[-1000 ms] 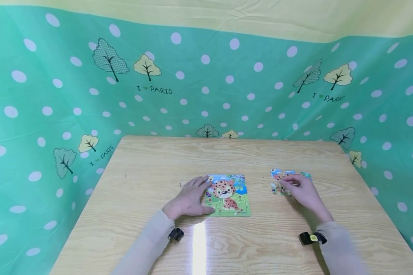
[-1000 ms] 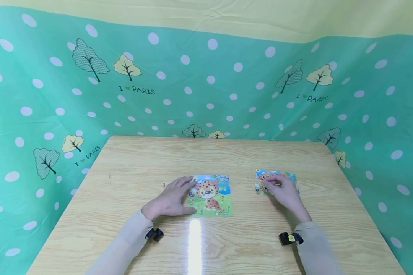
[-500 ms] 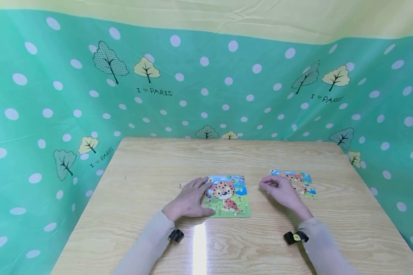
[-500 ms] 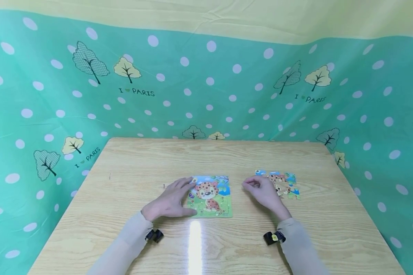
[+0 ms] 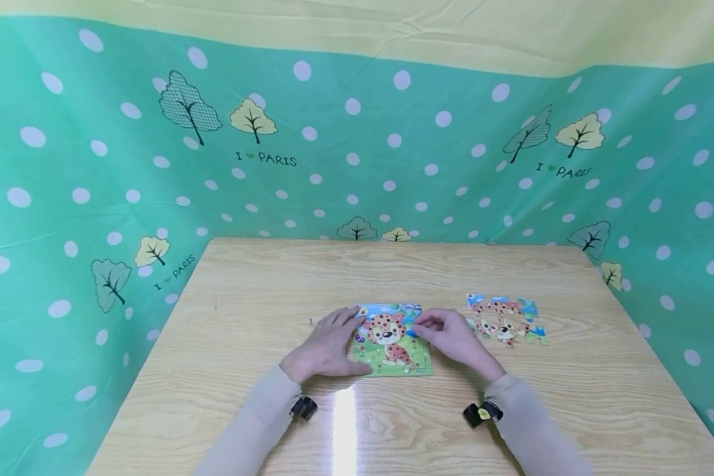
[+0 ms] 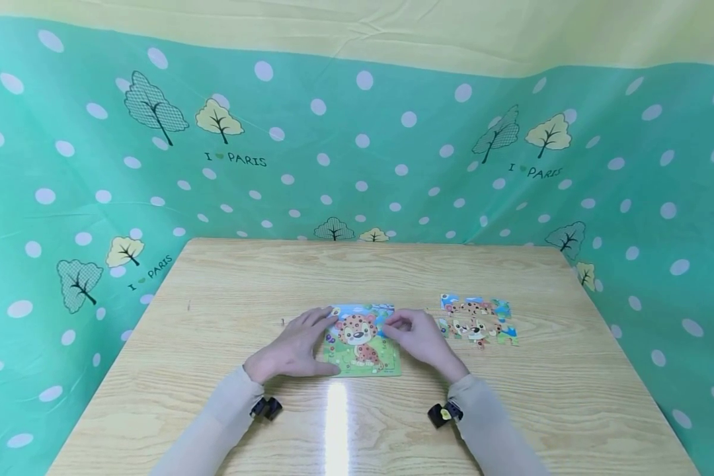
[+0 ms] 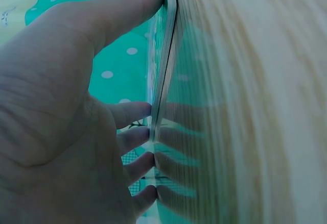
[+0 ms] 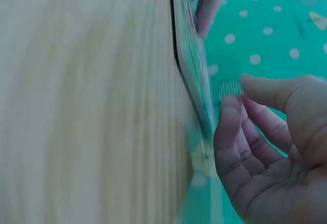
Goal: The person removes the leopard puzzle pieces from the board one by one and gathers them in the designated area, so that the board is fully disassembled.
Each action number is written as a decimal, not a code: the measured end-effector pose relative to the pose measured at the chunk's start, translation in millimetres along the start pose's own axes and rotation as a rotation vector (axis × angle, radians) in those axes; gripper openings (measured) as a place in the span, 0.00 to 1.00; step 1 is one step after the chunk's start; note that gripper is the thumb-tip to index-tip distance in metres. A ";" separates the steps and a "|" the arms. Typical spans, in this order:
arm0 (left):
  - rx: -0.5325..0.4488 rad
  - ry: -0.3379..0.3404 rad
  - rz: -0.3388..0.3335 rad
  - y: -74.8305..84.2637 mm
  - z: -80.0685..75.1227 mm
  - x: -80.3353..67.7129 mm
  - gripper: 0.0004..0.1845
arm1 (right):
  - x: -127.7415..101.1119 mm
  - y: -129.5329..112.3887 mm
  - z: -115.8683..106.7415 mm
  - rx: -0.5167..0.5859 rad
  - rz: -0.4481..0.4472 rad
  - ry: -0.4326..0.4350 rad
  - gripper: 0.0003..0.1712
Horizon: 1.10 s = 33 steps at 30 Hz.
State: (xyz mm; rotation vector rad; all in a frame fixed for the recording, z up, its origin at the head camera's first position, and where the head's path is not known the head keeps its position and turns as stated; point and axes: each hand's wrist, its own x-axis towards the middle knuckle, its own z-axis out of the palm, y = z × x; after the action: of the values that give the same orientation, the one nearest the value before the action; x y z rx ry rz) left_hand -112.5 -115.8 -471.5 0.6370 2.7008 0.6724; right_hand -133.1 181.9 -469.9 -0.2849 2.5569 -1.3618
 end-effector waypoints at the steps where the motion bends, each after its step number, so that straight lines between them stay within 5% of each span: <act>1: 0.004 -0.001 0.001 0.1 0.1 0.1 0.60 | 0.2 -2.7 4.1 -0.001 -0.013 -0.015 0.09; 12: 0.019 -0.005 0.007 0.9 0.0 0.0 0.60 | 2.9 -25.5 38.6 -0.042 -0.151 -0.170 0.12; 21: 0.028 0.004 0.025 0.7 0.0 0.8 0.58 | 9.1 -38.9 52.2 -0.330 -0.212 -0.284 0.28; 28: 0.027 -0.004 0.013 0.5 0.2 1.6 0.59 | 14.0 -43.4 54.8 -0.286 -0.171 -0.338 0.24; 33: 0.026 -0.012 0.011 0.7 -0.3 1.7 0.59 | 15.7 -41.7 55.5 -0.159 -0.158 -0.310 0.17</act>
State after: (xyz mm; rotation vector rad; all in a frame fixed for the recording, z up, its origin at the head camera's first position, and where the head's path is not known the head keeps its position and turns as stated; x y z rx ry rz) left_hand -113.8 -114.5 -471.2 0.6606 2.7010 0.6357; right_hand -129.3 110.9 -466.9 -0.6821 2.4220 -1.0648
